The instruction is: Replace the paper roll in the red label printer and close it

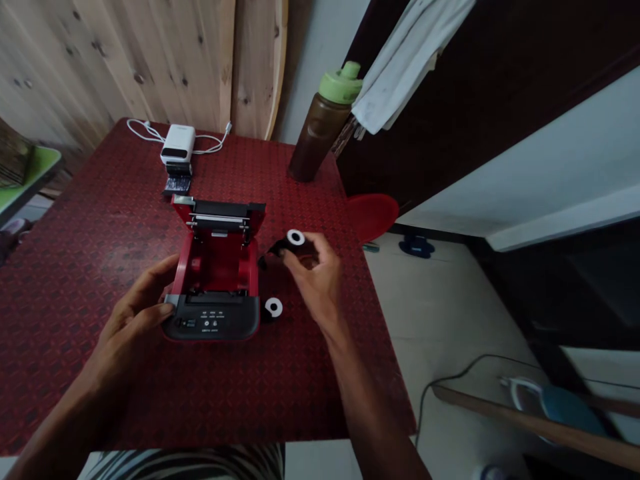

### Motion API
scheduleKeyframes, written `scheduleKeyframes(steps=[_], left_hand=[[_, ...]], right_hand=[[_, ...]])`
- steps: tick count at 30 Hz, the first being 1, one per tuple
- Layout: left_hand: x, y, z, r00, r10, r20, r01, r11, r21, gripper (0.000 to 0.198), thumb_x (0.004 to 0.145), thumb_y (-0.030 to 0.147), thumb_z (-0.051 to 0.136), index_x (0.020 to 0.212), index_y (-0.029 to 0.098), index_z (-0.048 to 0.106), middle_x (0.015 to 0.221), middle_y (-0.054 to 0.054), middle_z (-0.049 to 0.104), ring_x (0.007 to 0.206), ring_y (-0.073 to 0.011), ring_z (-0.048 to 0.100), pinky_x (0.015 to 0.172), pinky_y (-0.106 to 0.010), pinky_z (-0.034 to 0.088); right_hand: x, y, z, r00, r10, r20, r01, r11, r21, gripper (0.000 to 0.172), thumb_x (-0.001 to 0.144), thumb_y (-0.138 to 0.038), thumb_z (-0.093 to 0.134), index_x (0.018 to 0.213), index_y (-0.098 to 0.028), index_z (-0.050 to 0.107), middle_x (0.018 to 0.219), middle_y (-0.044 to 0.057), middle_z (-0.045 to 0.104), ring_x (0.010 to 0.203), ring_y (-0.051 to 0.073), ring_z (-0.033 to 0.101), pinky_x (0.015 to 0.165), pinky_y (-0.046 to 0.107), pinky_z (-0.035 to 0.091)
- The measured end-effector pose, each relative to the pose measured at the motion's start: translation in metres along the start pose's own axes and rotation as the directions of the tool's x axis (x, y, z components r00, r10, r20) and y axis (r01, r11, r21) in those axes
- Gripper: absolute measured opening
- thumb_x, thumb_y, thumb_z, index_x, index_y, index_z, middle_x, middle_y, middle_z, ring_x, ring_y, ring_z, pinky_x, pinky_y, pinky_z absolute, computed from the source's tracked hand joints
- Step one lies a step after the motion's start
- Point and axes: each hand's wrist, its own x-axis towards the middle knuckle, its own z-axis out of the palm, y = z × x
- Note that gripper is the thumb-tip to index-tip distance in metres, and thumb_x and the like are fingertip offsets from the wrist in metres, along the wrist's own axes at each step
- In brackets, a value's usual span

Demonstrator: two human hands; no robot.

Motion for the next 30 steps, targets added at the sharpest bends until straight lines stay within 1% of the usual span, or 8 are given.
scheduleKeyframes(steps=[6,11,15,19,21,23,27,30], left_hand=[[-0.003,0.004,0.002,0.997,-0.055,-0.057,0.057,0.997,0.046,0.069,0.098,0.052,0.087,0.163,0.038,0.07,0.17,-0.007,0.07,0.131,-0.0388,0.078,0.099,-0.046,0.067],[-0.006,0.013,0.012,0.991,-0.078,-0.109,0.083,0.996,0.043,0.066,0.098,0.052,0.086,0.161,0.038,0.072,0.166,-0.005,0.072,0.136,-0.0391,0.076,0.098,-0.043,0.065],[-0.006,0.012,0.008,0.993,-0.085,-0.077,0.09,0.995,0.053,0.069,0.098,0.053,0.087,0.163,0.038,0.07,0.157,-0.005,0.079,0.131,-0.0391,0.079,0.097,-0.044,0.066],[-0.005,0.007,0.002,0.996,-0.075,-0.056,0.079,0.995,0.066,0.069,0.099,0.053,0.087,0.164,0.038,0.07,0.162,-0.006,0.076,0.138,-0.0407,0.077,0.099,-0.044,0.068],[-0.005,0.005,0.001,0.996,-0.066,-0.059,0.07,0.995,0.072,0.068,0.099,0.053,0.087,0.163,0.039,0.07,0.166,-0.006,0.073,0.144,-0.0418,0.074,0.101,-0.046,0.068],[-0.004,0.005,0.001,0.996,-0.069,-0.061,0.074,0.994,0.079,0.068,0.099,0.054,0.086,0.164,0.039,0.069,0.169,-0.006,0.071,0.146,-0.0429,0.072,0.108,-0.05,0.067],[-0.005,0.005,0.002,0.996,-0.068,-0.055,0.074,0.992,0.099,0.068,0.098,0.056,0.086,0.162,0.039,0.071,0.169,-0.007,0.07,0.145,-0.046,0.072,0.113,-0.059,0.065],[-0.006,0.006,0.004,0.997,-0.054,-0.059,0.058,0.996,0.074,0.065,0.099,0.055,0.085,0.161,0.04,0.072,0.168,-0.006,0.071,0.145,-0.0461,0.072,0.109,-0.057,0.066]], right_hand=[[-0.006,0.011,0.018,0.977,-0.015,0.213,0.032,0.996,-0.078,0.022,0.086,-0.043,0.082,0.103,-0.029,0.077,0.103,0.005,0.087,0.096,0.028,0.079,0.09,0.044,0.061],[-0.007,0.015,0.012,0.963,0.01,0.269,0.019,0.994,-0.104,0.027,0.086,-0.039,0.082,0.111,-0.028,0.077,0.112,0.008,0.087,0.103,0.03,0.08,0.094,0.046,0.063],[-0.024,0.011,-0.019,0.96,0.079,0.267,-0.048,0.991,-0.121,0.038,0.092,-0.038,0.079,0.129,-0.028,0.077,0.125,0.01,0.087,0.099,0.027,0.082,0.094,0.048,0.066],[-0.057,-0.003,-0.051,0.949,0.138,0.283,-0.101,0.984,-0.144,0.029,0.093,-0.033,0.08,0.121,-0.029,0.084,0.109,0.006,0.088,0.086,0.024,0.081,0.088,0.045,0.067],[-0.073,-0.007,-0.052,0.938,0.147,0.313,-0.11,0.985,-0.133,0.034,0.088,-0.029,0.083,0.122,-0.03,0.085,0.11,0.005,0.089,0.087,0.024,0.082,0.085,0.042,0.067],[-0.084,-0.006,-0.043,0.936,0.135,0.325,-0.103,0.988,-0.114,0.038,0.084,-0.025,0.083,0.122,-0.031,0.086,0.119,0.005,0.09,0.101,0.026,0.085,0.093,0.043,0.068],[-0.091,0.0,-0.026,0.95,0.112,0.291,-0.086,0.991,-0.104,0.028,0.089,-0.027,0.079,0.115,-0.03,0.085,0.12,0.006,0.091,0.116,0.03,0.085,0.106,0.049,0.066],[-0.085,-0.01,-0.039,0.962,0.112,0.249,-0.087,0.99,-0.109,0.026,0.096,-0.034,0.08,0.121,-0.03,0.084,0.121,0.006,0.091,0.114,0.03,0.086,0.104,0.05,0.069]])
